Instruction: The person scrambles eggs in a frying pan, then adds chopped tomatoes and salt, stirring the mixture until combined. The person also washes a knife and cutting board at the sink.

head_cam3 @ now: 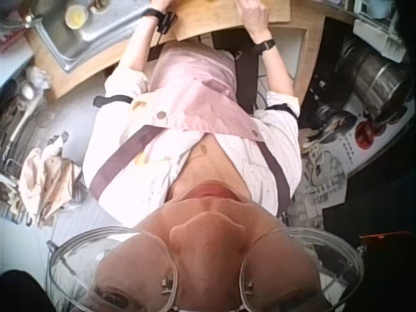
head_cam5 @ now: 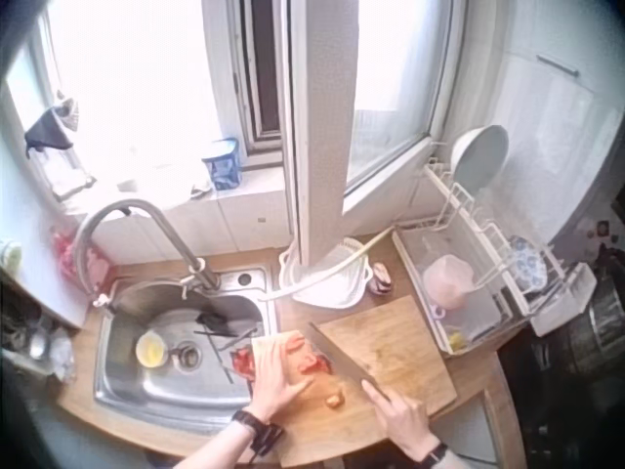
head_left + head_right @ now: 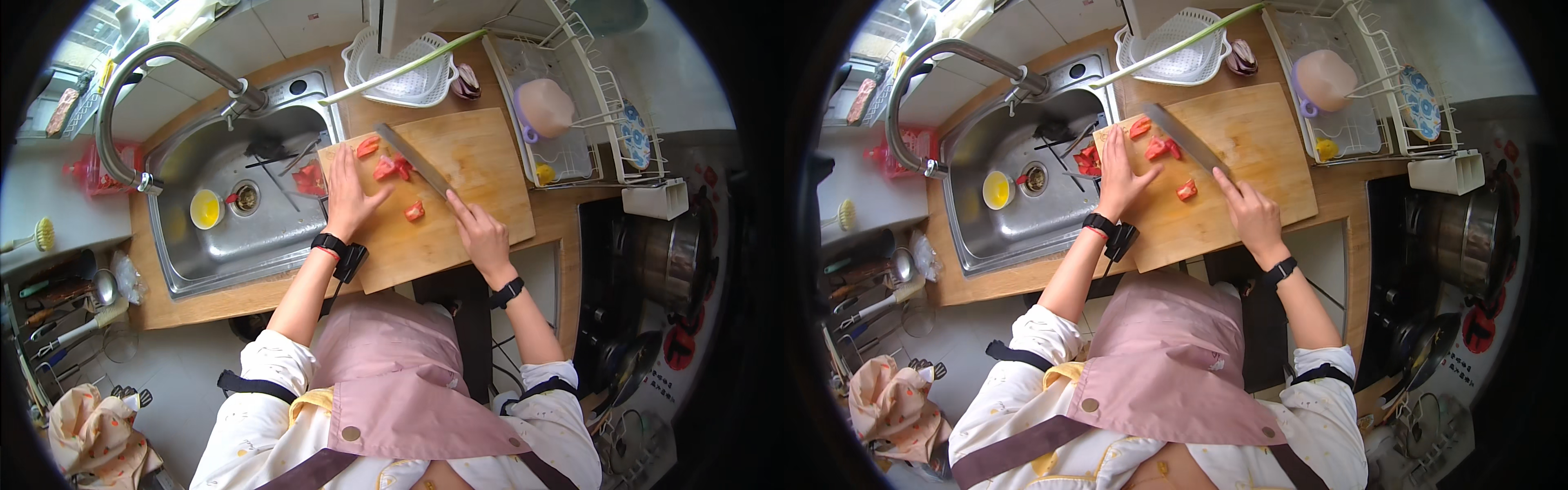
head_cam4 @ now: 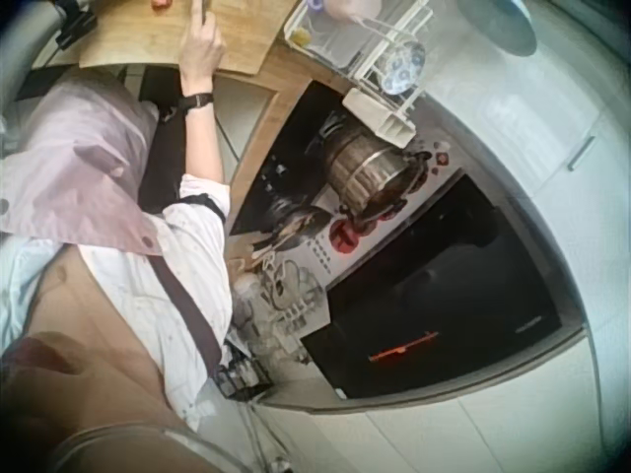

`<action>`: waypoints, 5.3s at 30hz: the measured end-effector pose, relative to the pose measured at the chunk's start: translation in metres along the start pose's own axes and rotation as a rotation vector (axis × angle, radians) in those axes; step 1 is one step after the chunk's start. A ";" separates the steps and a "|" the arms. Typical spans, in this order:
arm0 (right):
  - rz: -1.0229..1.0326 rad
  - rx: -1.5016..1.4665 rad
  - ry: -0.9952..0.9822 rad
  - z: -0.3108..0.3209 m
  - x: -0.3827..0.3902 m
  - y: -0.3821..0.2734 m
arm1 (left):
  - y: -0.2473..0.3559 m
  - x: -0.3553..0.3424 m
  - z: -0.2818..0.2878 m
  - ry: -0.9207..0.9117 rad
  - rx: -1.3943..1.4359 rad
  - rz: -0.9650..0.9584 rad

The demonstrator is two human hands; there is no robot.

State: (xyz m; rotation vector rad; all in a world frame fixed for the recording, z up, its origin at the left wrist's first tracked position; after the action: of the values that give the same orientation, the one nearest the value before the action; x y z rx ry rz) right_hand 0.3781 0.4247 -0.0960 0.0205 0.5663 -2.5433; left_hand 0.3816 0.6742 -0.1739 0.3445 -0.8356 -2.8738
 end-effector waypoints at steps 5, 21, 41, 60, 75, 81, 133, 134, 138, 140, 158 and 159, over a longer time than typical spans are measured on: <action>-0.245 -0.477 0.117 0.005 0.033 0.005 | -0.008 -0.018 -0.009 0.013 0.148 -0.046; -0.897 -1.167 0.108 -0.124 0.104 -0.045 | 0.067 0.008 -0.022 0.014 0.197 -0.148; -0.889 -1.160 0.914 0.114 0.321 0.046 | 0.462 0.126 -0.057 -0.111 0.626 -0.762; -0.939 -0.746 1.611 0.330 0.627 0.181 | 0.716 0.295 -0.186 -0.920 1.027 -0.559; -0.044 -1.165 0.076 0.127 0.200 -0.036 | 0.286 0.256 0.078 -0.725 1.121 0.339; 0.080 -1.037 -0.166 -0.026 -0.037 -0.172 | 0.034 0.237 0.158 -0.228 1.097 0.704; -0.217 -1.433 -0.719 -0.226 -0.150 -0.331 | -0.187 0.089 0.176 -0.051 0.478 0.472; -0.249 -1.372 -0.767 -0.229 -0.147 -0.329 | -0.189 0.093 0.177 -0.128 0.465 0.508; -0.222 -1.308 -0.751 -0.229 -0.139 -0.331 | -0.194 0.107 0.188 -0.256 0.446 0.609; -0.122 -1.290 -0.700 -0.225 -0.138 -0.338 | -0.198 0.113 0.192 -0.278 0.386 0.650; 0.553 -0.246 -0.180 -0.160 -0.143 -0.367 | -0.254 0.065 0.171 0.465 1.916 0.625; 0.579 -0.204 -0.170 -0.158 -0.140 -0.367 | -0.257 0.061 0.166 0.473 1.964 0.625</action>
State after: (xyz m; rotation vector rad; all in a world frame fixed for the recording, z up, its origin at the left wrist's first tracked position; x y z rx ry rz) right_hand 0.2992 0.8405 -0.0791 -0.0909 0.6399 -1.8989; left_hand 0.2650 0.9636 -0.1881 0.6094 -2.5281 -0.5605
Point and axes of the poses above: each hand's wrist, its own x-axis away from the middle knuckle, its own z-axis out of the back of the hand, y = z × x, the point moved 7 cm from there along -x, towards the middle knuckle, and after that the axes turned 7 degrees about -x, right-handed, at the moved point
